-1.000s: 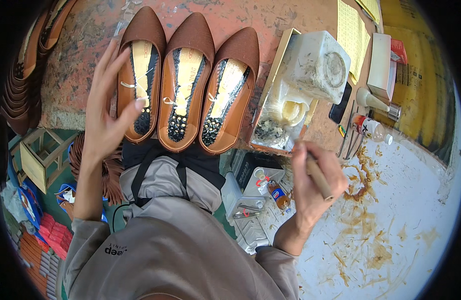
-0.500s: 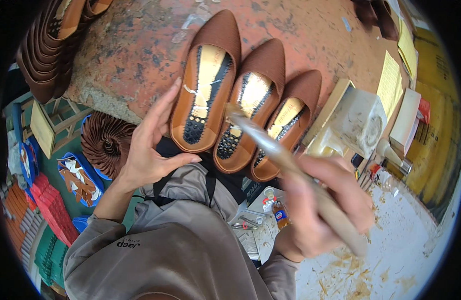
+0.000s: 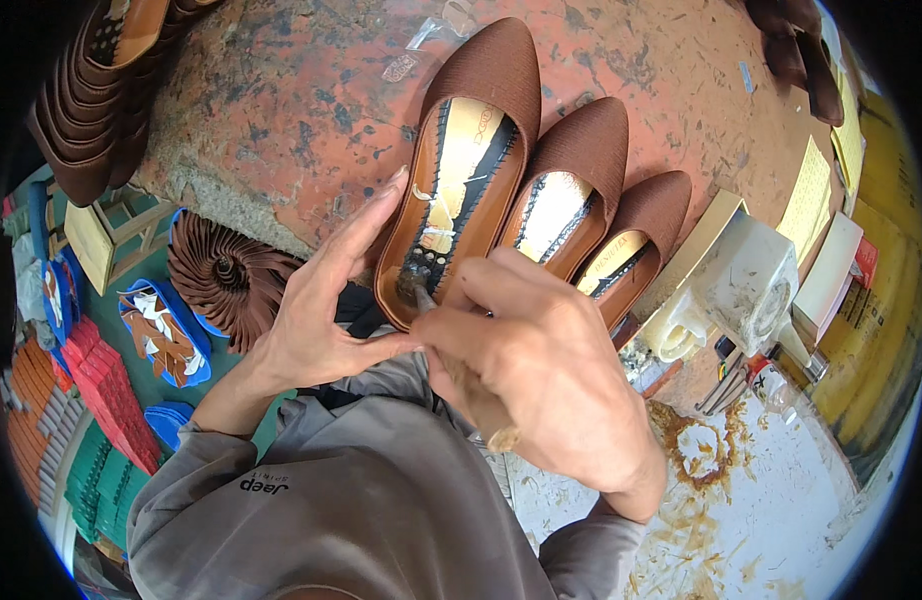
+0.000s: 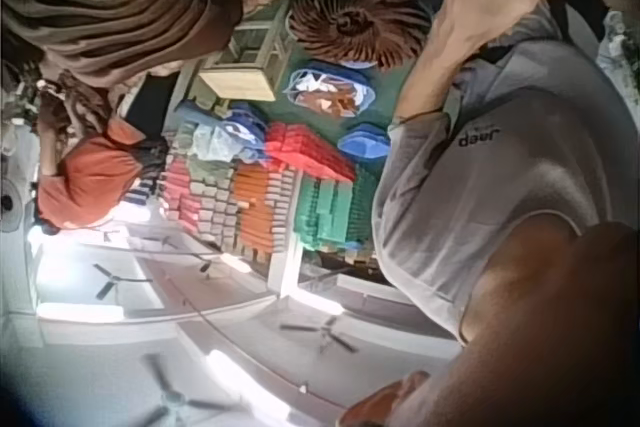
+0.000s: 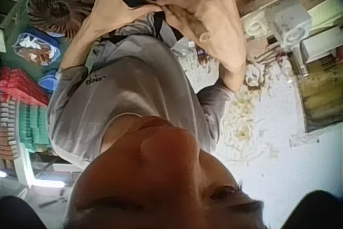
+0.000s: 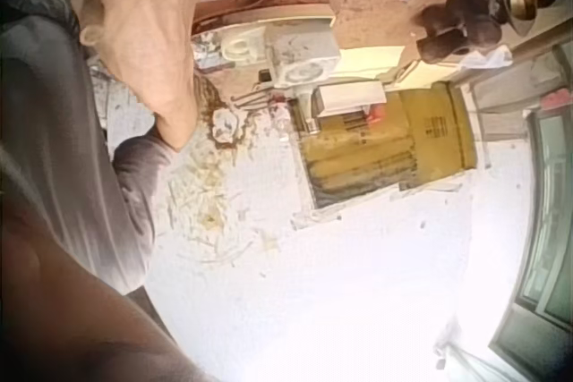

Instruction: Applying glue or adhesive to the inside of shoes using a brush in a manufacturing setting.

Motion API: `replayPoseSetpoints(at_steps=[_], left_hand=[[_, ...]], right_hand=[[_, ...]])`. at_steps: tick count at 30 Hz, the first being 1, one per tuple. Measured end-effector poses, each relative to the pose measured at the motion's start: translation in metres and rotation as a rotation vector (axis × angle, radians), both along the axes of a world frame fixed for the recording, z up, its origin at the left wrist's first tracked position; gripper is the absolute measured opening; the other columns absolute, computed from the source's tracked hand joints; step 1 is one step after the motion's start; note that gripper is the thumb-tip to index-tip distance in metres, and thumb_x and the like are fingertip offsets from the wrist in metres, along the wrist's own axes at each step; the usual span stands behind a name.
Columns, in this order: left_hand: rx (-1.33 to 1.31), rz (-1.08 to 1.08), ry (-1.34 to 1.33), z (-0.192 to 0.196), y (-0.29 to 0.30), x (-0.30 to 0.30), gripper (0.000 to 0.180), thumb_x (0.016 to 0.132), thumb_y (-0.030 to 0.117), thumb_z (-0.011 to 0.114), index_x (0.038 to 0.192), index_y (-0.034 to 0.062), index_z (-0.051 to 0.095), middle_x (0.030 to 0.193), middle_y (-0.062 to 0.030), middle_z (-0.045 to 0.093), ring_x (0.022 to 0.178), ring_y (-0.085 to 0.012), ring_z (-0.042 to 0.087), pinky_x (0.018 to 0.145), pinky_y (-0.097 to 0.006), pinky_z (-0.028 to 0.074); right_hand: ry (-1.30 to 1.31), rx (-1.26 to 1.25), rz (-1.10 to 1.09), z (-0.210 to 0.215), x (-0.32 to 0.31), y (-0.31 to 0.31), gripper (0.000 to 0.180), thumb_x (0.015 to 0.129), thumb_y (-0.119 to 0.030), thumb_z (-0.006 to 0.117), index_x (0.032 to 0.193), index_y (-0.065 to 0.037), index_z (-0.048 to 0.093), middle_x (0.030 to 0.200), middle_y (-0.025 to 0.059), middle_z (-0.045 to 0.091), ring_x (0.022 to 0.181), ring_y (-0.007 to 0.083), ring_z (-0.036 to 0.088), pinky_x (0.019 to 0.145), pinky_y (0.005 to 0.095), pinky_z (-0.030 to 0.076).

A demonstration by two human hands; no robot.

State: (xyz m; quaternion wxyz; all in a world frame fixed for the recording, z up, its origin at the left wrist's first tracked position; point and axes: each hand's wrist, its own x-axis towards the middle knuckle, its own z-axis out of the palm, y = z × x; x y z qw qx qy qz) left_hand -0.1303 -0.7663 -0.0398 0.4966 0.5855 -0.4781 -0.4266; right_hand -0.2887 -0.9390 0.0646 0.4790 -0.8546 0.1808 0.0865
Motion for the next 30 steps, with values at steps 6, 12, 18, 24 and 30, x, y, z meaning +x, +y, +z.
replayPoseSetpoints(at_steps=[6,12,18,24,30], left_hand=[[0.002,-0.020,-0.061,0.002,-0.003,0.001,0.117,0.072,0.012,0.099,0.168,-0.0001,0.033,0.174,-0.0249,0.033,0.161,-0.0402,0.036,0.130,-0.048,0.037],[0.006,-0.015,-0.002,-0.001,-0.002,-0.002,0.117,0.074,0.013,0.099,0.168,-0.0005,0.032,0.175,-0.0245,0.032,0.162,-0.0402,0.034,0.130,-0.048,0.036],[0.024,-0.016,0.004,0.001,0.000,-0.001,0.117,0.074,0.012,0.099,0.169,0.0007,0.031,0.175,-0.0246,0.032,0.162,-0.0400,0.034,0.130,-0.048,0.036],[-0.026,-0.014,-0.071,0.000,0.001,0.001,0.118,0.073,0.011,0.098,0.169,0.0010,0.031,0.176,-0.0239,0.031,0.162,-0.0395,0.034,0.130,-0.047,0.036],[0.010,-0.013,-0.005,-0.003,0.002,0.001,0.118,0.073,0.012,0.099,0.169,0.0003,0.030,0.175,-0.0242,0.032,0.162,-0.0395,0.035,0.131,-0.048,0.035]], right_hand=[[-0.171,-0.354,-0.243,-0.008,-0.002,-0.005,0.022,0.074,0.000,0.085,0.095,-0.002,0.080,0.090,0.0072,0.073,0.079,0.0234,0.069,0.066,0.0374,0.053],[-0.584,-0.857,-0.363,-0.081,0.010,-0.008,0.023,0.078,0.000,0.091,0.097,0.000,0.078,0.090,0.0077,0.075,0.074,0.0227,0.068,0.065,0.0333,0.056],[-0.301,-0.818,-0.405,-0.060,-0.006,0.023,0.028,0.080,0.002,0.087,0.107,-0.002,0.079,0.091,0.0087,0.072,0.073,0.0236,0.063,0.063,0.0359,0.054],[-0.300,-0.650,-0.375,-0.024,-0.006,0.040,0.028,0.078,-0.002,0.089,0.104,-0.001,0.079,0.086,0.0082,0.070,0.066,0.0239,0.061,0.056,0.0360,0.050],[-0.251,-0.629,-0.335,-0.035,0.005,0.037,0.020,0.086,-0.002,0.086,0.104,0.002,0.079,0.085,0.0120,0.074,0.070,0.0253,0.067,0.065,0.0349,0.053]])
